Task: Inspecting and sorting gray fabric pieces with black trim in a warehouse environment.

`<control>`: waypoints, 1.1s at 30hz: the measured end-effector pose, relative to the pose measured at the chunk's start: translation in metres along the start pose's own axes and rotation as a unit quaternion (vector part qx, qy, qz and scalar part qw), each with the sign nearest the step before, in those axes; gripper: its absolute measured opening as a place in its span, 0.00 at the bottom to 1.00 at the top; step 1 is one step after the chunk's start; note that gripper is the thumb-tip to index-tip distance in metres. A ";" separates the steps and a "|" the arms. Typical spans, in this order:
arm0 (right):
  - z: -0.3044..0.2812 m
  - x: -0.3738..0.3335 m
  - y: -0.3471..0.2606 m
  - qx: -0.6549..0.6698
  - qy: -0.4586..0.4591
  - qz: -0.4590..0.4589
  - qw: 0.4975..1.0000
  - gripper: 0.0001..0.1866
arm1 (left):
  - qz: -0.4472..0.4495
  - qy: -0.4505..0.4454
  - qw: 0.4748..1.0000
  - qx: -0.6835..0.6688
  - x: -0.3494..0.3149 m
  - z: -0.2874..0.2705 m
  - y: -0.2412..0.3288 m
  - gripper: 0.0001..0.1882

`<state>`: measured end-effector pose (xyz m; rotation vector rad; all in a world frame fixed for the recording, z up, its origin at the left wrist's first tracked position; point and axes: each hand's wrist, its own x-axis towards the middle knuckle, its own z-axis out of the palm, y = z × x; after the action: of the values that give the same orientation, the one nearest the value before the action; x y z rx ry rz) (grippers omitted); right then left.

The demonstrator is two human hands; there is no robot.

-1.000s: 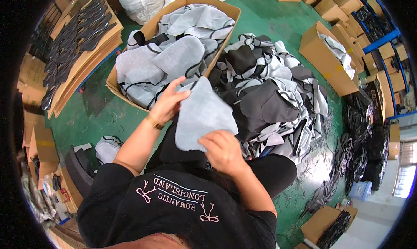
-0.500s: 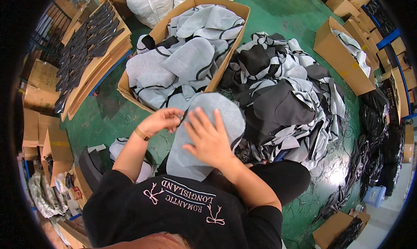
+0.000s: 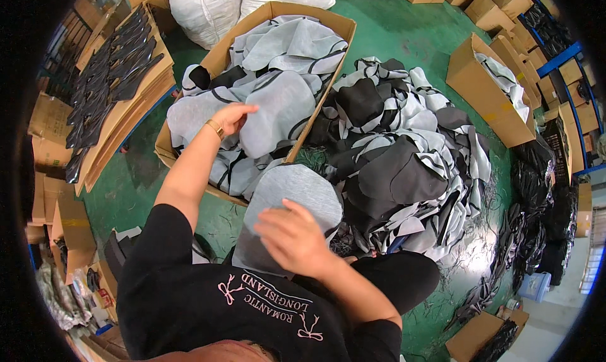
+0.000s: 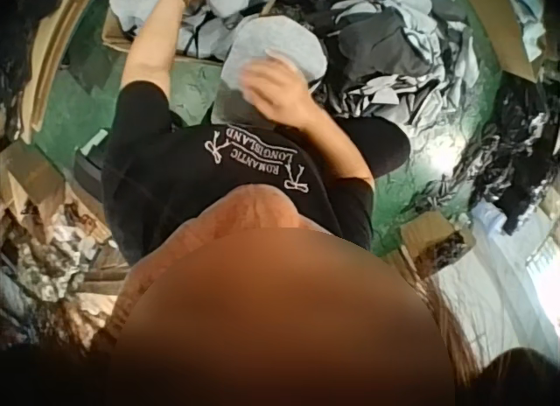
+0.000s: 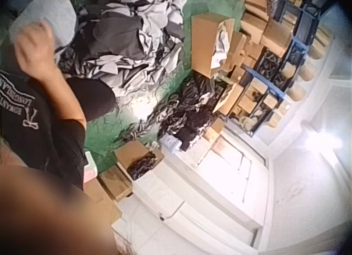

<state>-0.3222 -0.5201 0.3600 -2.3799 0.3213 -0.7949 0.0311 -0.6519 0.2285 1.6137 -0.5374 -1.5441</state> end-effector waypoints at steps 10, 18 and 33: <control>-0.037 0.092 0.068 -0.267 0.177 0.013 0.947 0.32 | 0.141 -0.306 0.888 -0.314 -0.141 0.147 0.049 0.11; -0.084 0.056 0.014 -0.274 0.131 -0.155 0.940 0.16 | 0.134 -0.180 0.874 -0.431 -0.153 0.142 0.023 0.08; 0.041 -0.038 -0.053 0.170 -0.209 0.028 0.963 0.15 | 0.171 -0.110 0.979 -0.028 -0.182 0.103 -0.097 0.12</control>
<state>-0.3254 -0.4437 0.3484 -2.1306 0.0676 -0.2779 -0.1184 -0.4820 0.2725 1.2374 -0.8388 -1.4668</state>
